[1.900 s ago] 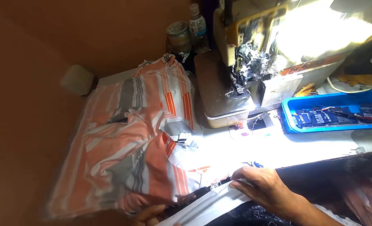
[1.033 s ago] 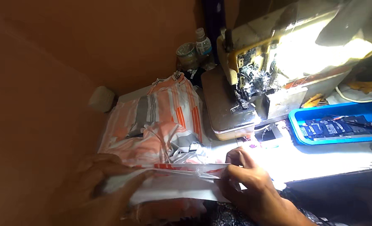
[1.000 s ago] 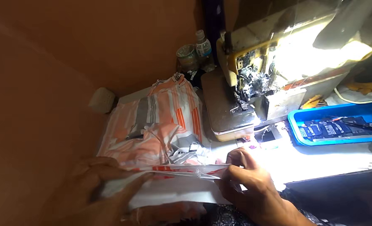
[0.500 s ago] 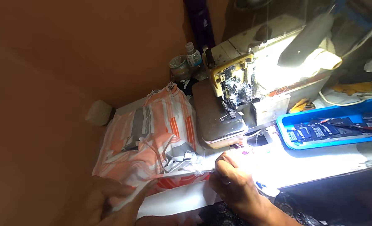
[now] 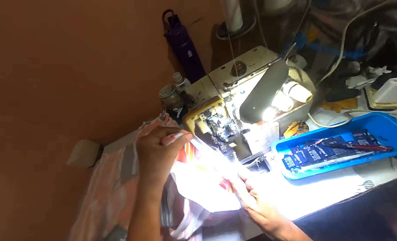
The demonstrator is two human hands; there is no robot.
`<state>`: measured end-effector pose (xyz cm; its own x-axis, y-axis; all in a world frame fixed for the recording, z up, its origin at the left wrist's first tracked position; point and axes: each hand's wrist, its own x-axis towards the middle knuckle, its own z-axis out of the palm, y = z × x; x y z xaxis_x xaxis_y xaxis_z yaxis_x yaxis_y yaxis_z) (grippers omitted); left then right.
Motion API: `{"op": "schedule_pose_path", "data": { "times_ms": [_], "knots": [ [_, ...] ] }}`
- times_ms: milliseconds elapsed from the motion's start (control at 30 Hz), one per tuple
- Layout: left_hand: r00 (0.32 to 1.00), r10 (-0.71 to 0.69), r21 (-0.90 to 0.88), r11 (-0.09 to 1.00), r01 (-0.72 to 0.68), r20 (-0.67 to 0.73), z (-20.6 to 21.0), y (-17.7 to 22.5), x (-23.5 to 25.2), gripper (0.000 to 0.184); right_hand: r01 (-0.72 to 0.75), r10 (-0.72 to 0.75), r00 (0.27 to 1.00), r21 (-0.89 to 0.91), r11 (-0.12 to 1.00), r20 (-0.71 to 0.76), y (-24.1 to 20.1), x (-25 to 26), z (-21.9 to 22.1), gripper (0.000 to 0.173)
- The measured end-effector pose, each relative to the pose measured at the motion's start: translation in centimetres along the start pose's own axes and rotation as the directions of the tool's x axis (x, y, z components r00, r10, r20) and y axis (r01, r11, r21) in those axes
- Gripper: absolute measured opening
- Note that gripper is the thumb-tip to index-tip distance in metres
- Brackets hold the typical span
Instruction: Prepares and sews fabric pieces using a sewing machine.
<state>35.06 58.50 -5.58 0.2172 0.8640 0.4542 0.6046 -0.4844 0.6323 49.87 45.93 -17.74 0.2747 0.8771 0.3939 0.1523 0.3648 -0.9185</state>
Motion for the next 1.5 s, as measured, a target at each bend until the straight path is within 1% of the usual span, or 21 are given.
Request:
{"op": "schedule_pose_path", "data": {
  "times_ms": [67, 133, 200, 233, 300, 400, 500, 600, 667, 767, 833, 933, 1000, 1067, 1100, 1167, 1233, 1300, 1367, 1433, 1500],
  "knots": [
    [0.98, -0.156, -0.023, 0.987, 0.16, 0.122, 2.3, -0.5, 0.8, 0.014, -0.091, 0.088, 0.995, 0.092, 0.992, 0.038, 0.4, -1.1, -1.0, 0.023],
    [0.922, -0.286, -0.002, 0.955, 0.297, 0.261, 3.4, 0.3, 0.6, 0.015, -0.185, 0.177, 0.981, 0.093, 0.978, 0.082, -0.1, -3.0, -2.5, 0.023],
    [0.868, -0.344, -0.008, 0.929, 0.371, 0.359, 3.5, 1.4, 0.1, 0.012, -0.286, 0.275, 0.956, 0.12, 0.951, 0.102, -1.9, -4.5, -4.0, 0.022],
    [0.854, -0.364, -0.002, 0.92, 0.393, 0.371, 3.5, 1.5, 0.0, 0.012, -0.329, 0.316, 0.943, 0.144, 0.933, 0.104, -2.5, -4.8, -4.5, 0.019],
    [0.853, -0.423, 0.013, 0.898, 0.441, 0.306, 4.1, 1.4, 0.1, 0.012, -0.33, 0.323, 0.944, 0.179, 0.927, 0.069, -2.7, -4.5, -4.7, 0.018],
    [0.865, -0.462, -0.003, 0.882, 0.471, 0.199, 4.9, 1.1, 1.1, 0.037, -0.205, 0.206, 0.979, 0.172, 0.964, 0.014, -1.4, -2.7, -3.5, 0.015],
    [0.914, -0.38, -0.014, 0.922, 0.386, 0.141, 5.4, 0.4, 1.1, 0.04, -0.134, 0.134, 0.991, 0.143, 0.981, 0.007, -0.4, -2.0, -2.5, 0.014],
    [0.964, -0.25, 0.037, 0.968, 0.248, 0.095, 5.6, -0.2, 0.4, 0.041, -0.224, 0.222, 0.974, 0.072, 0.972, 0.036, -1.7, -3.0, -2.8, 0.024],
    [0.975, -0.206, 0.054, 0.978, 0.203, 0.079, 5.8, -0.5, 0.1, 0.036, -0.278, 0.276, 0.961, 0.065, 0.959, 0.027, -2.5, -3.3, -2.8, 0.023],
    [0.981, -0.165, 0.032, 0.986, 0.162, 0.098, 5.7, -1.4, 0.4, 0.034, -0.343, 0.342, 0.939, 0.083, 0.936, 0.025, -3.1, -2.9, -2.5, 0.03],
    [0.977, -0.163, 0.012, 0.987, 0.162, 0.137, 5.7, -1.8, 1.0, 0.037, -0.28, 0.282, 0.959, 0.142, 0.95, 0.001, -2.3, -2.7, -1.9, 0.031],
    [0.98, -0.156, 0.041, 0.987, 0.152, 0.122, 5.8, -2.1, 1.8, 0.036, -0.11, 0.127, 0.989, 0.184, 0.977, -0.08, -1.4, -1.8, -0.8, 0.023],
    [0.985, -0.136, 0.086, 0.988, 0.128, 0.101, 5.7, -2.3, 2.0, 0.044, -0.066, 0.087, 0.988, 0.155, 0.986, -0.131, -1.0, -1.1, -0.2, 0.033],
    [0.986, -0.147, 0.132, 0.982, 0.136, 0.075, 5.0, -2.3, 1.6, 0.053, -0.063, 0.086, 0.989, 0.18, 0.982, -0.121, -0.8, -0.8, -0.1, 0.037],
    [0.994, -0.1, 0.131, 0.987, 0.094, 0.043, 4.5, -2.6, 0.8, 0.056, -0.064, 0.088, 0.991, 0.209, 0.976, -0.105, -0.7, -0.7, -0.2, 0.038],
    [0.991, 0.13, 0.135, 0.983, -0.128, -0.013, 2.8, -3.4, -1.4, 0.054, -0.082, 0.106, 0.992, 0.275, 0.958, -0.072, -0.5, -0.5, -0.4, 0.04],
    [0.944, 0.32, 0.033, 0.946, -0.323, 0.085, 0.9, -3.9, -3.7, 0.052, -0.13, 0.152, 0.988, 0.346, 0.929, -0.035, -0.9, -0.2, -0.6, 0.037],
    [0.894, 0.383, -0.031, 0.922, -0.387, 0.233, 0.3, -4.2, -5.4, 0.057, -0.168, 0.179, 0.984, 0.421, 0.891, 0.012, -1.6, 0.4, -1.0, 0.031],
    [0.883, 0.399, 0.007, 0.911, -0.413, 0.248, 0.8, -4.4, -6.0, 0.048, -0.218, 0.219, 0.974, 0.468, 0.856, 0.054, -2.0, 0.9, -1.4, 0.025],
    [0.909, 0.382, 0.036, 0.919, -0.393, 0.169, 1.1, -4.1, -5.7, 0.035, -0.229, 0.226, 0.973, 0.396, 0.889, 0.054, -2.1, 1.2, -1.7, 0.021],
    [0.892, 0.416, 0.097, 0.895, -0.436, 0.176, 0.4, -1.9, -5.7, 0.036, -0.142, 0.145, 0.989, 0.073, 0.987, -0.025, -2.0, 1.1, -2.1, 0.022]
  ]
}}
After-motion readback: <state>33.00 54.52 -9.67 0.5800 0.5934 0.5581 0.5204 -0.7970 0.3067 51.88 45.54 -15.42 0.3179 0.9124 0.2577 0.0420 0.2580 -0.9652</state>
